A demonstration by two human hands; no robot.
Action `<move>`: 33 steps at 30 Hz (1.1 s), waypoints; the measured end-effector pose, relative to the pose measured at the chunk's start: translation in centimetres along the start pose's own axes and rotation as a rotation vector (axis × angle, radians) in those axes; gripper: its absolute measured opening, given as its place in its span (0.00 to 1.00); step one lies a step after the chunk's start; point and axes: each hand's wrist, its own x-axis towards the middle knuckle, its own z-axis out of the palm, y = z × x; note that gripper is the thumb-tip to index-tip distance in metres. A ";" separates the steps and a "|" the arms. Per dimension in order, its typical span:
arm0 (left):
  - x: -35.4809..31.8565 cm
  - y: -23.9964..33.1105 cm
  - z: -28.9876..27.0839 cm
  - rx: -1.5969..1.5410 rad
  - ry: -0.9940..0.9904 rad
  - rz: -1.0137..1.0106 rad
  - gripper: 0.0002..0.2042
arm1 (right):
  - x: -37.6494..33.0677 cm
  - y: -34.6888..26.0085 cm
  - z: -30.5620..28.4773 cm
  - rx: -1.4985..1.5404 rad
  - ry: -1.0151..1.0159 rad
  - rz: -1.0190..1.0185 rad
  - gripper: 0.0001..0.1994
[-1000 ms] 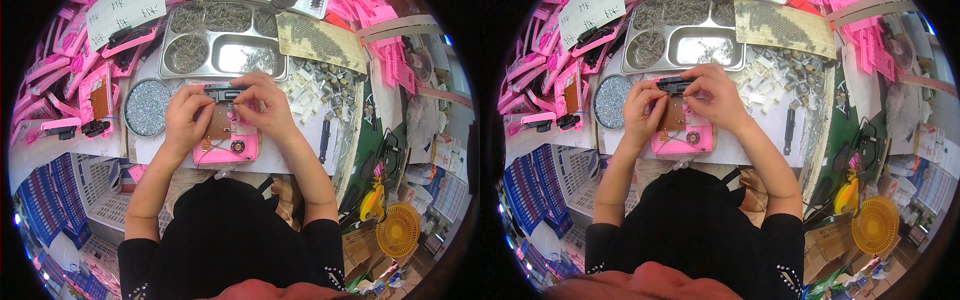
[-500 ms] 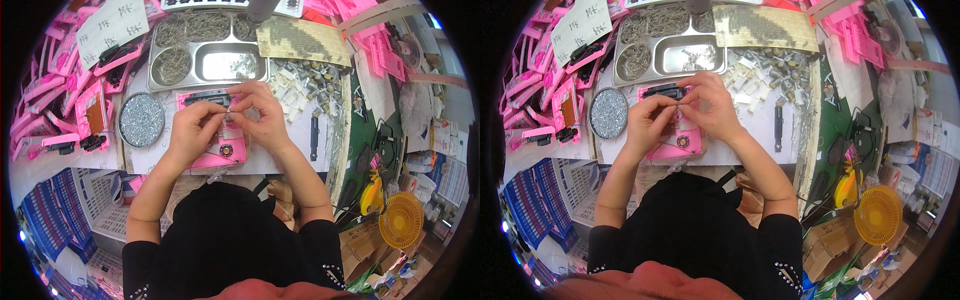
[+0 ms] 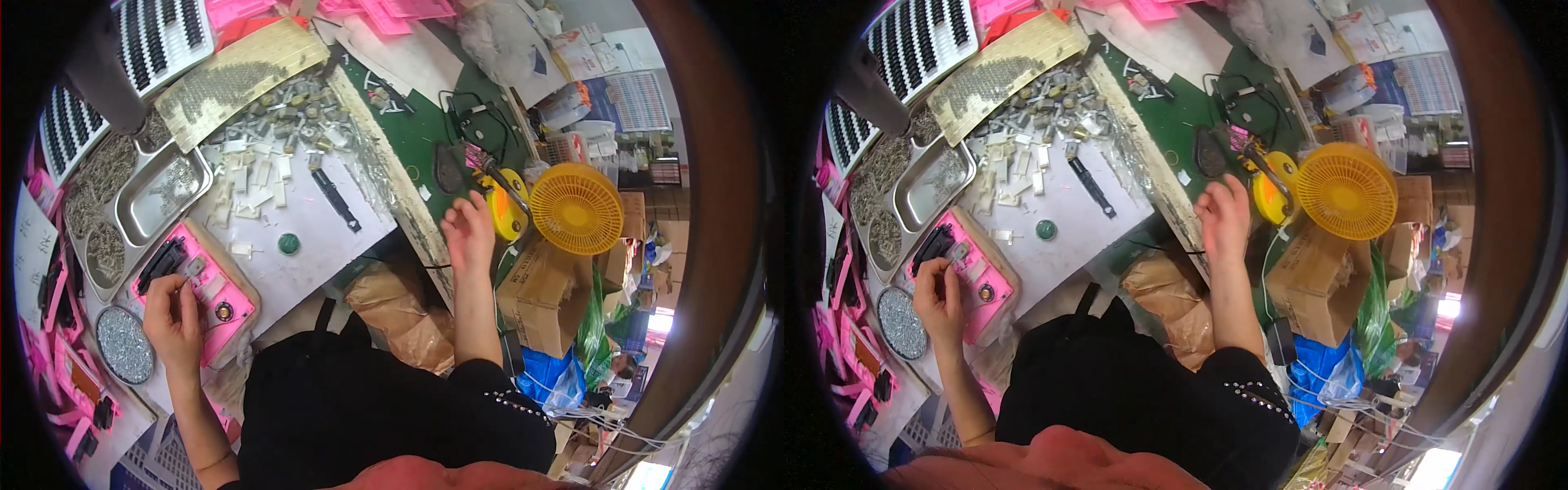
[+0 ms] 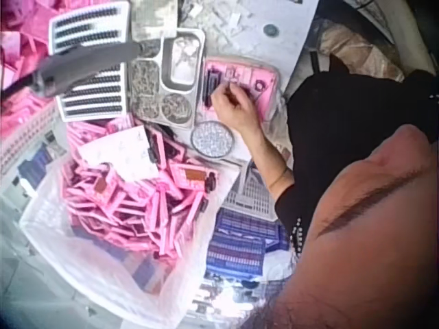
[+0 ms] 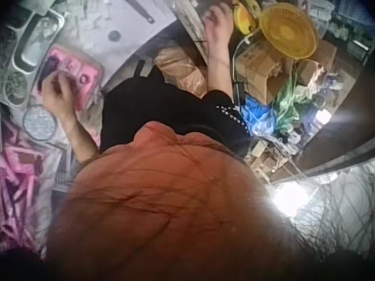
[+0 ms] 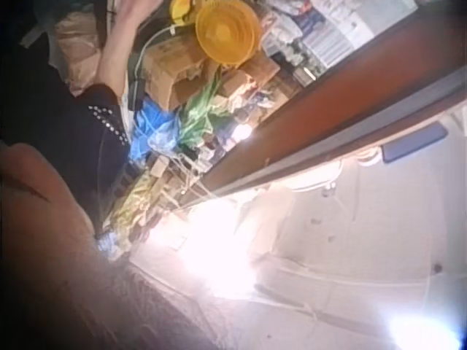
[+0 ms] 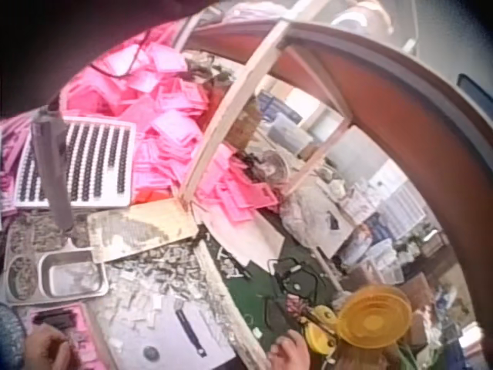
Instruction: Assembling the internal components of a pink plastic toy, including securing electronic boards with an electric screwdriver and soldering wires.
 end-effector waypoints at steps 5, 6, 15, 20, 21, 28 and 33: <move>-0.2 -0.8 0.2 0.033 -0.007 0.019 0.02 | 4.3 -1.7 -2.8 -0.031 0.188 -0.193 0.31; 0.3 0.1 0.3 0.062 -0.010 0.061 0.03 | 5.7 -1.5 -3.2 -0.151 0.130 -0.341 0.26; 0.9 -0.3 -0.4 0.291 0.149 0.140 0.07 | 2.2 -3.5 -7.5 0.135 0.109 -0.435 0.06; 1.0 -0.2 0.3 0.344 0.105 0.113 0.07 | -4.1 4.3 3.0 -0.156 -0.304 -0.283 0.13; 1.1 -0.2 0.6 0.347 0.100 0.116 0.07 | -5.3 5.8 5.6 -0.272 -0.434 -0.347 0.14; 1.4 0.1 0.9 0.387 0.087 0.114 0.08 | -8.0 10.9 15.3 -0.442 -1.050 -0.406 0.17; 1.3 0.0 0.8 0.401 0.091 0.107 0.08 | -8.2 11.6 16.5 -0.476 -1.105 -0.506 0.17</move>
